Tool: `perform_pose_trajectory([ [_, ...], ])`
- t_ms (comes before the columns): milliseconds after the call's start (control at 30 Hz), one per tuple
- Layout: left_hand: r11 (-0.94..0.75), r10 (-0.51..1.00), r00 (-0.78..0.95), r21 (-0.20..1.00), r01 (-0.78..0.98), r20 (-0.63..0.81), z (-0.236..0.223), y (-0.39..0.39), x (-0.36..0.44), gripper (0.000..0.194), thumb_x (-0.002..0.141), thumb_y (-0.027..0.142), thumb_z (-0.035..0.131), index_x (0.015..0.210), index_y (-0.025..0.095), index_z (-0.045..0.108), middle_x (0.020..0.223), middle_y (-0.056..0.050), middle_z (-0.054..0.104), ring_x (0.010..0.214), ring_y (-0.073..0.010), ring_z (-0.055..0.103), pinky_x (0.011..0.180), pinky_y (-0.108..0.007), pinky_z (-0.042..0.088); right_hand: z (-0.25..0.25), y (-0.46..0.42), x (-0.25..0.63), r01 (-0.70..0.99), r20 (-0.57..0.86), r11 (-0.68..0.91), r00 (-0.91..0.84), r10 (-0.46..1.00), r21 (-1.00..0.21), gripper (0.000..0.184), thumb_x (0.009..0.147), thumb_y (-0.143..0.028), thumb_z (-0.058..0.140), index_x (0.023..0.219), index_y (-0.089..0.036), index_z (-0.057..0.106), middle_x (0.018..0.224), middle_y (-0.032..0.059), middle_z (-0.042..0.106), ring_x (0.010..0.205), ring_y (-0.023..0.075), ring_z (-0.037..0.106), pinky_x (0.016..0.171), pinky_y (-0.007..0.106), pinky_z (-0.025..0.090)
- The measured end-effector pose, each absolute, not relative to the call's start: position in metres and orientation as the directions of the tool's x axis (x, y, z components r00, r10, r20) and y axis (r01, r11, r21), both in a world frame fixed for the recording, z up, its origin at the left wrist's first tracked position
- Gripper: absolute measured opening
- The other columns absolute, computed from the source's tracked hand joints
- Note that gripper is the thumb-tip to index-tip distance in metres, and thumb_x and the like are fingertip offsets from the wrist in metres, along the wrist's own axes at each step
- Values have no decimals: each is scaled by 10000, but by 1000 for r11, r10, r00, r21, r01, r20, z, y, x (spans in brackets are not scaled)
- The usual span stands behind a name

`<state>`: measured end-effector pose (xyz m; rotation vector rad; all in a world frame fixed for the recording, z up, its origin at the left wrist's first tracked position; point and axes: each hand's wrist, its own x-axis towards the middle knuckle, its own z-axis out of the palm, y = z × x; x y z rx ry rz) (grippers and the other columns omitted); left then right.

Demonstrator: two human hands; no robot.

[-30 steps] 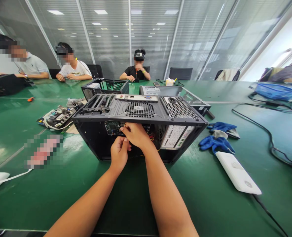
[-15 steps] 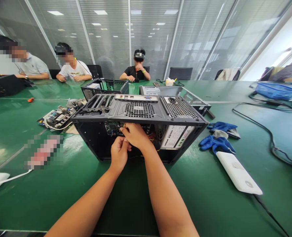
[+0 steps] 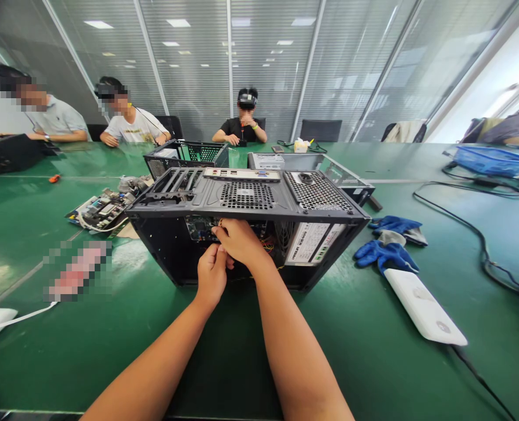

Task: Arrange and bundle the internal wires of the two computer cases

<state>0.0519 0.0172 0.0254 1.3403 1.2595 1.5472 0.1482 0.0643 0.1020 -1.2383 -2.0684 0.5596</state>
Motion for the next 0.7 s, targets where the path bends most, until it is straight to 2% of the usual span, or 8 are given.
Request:
perform_pose_trajectory([
  [367,-303,938,-157,951,61,309,21,19,51,419,963,478,431,706,178,573,606,2,597,533,-117,560,551,-229,451,101,65,156,593,313,466,-348,884,-657,269,885,-312,537,647,-193,495,600,-24,520,590,121,448,592,263,288],
  [533,-297,937,-168,952,73,305,20,19,52,366,952,452,461,759,173,599,606,8,594,533,-116,563,546,-223,455,104,65,161,620,262,451,-376,889,-642,285,898,-321,521,646,-187,519,596,-16,535,589,124,475,584,267,286],
  [700,-282,938,-186,956,87,293,22,18,52,322,930,423,488,760,173,598,613,8,594,538,-115,563,541,-217,461,104,66,161,622,289,477,-383,877,-621,294,894,-295,523,622,-187,494,586,-19,526,575,118,467,576,265,281],
])
